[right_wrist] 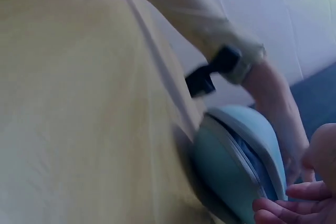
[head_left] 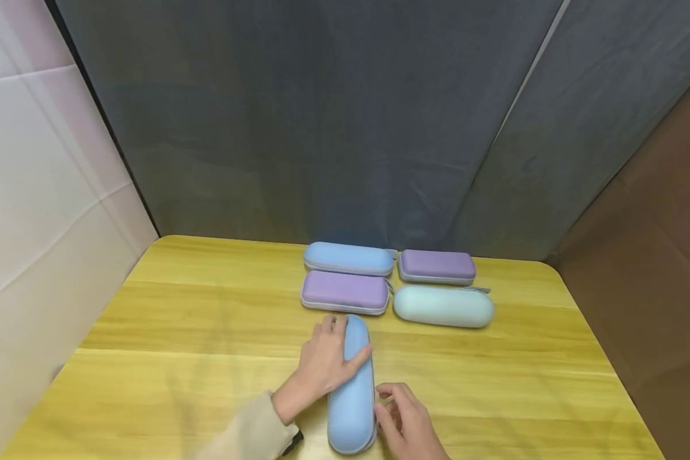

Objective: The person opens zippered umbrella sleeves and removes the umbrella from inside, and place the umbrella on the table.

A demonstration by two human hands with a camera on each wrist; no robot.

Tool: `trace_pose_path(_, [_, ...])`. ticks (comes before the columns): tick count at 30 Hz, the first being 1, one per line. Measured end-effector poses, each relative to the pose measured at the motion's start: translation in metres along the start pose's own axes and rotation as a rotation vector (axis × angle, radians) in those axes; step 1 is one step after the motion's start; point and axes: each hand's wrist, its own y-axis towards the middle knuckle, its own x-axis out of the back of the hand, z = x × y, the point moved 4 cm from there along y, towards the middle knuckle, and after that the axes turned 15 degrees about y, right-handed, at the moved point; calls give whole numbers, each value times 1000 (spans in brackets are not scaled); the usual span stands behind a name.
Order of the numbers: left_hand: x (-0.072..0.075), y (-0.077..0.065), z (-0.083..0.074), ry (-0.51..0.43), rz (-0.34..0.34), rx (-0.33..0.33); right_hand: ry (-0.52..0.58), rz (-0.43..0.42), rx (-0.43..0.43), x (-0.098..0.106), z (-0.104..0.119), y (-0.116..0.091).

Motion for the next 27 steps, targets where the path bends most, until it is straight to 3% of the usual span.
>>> trace_pose_path(3, [-6,-10,-9,38,151,90,-23,-42,110,5,-3,6])
trace_pose_path(6, [-9,-14,-11,9,245,136,-36,-66,172,9,-6,13])
trace_pose_path(13, [-7,-18,2,-248,288,154,-83,-82,238,11,-1,28])
trace_pose_path(16, [-1,-20,12,-403,262,138,-110,-78,202,7,4,37])
trace_pose_path(20, [4,-23,23,-649,235,145,-227,-27,58,-1,7,50])
trace_pose_path(24, [2,-28,30,-864,279,198,-381,31,-98,-11,7,63])
trace_pose_path(27, [0,-34,37,-966,340,268,-455,38,-142,-20,8,71])
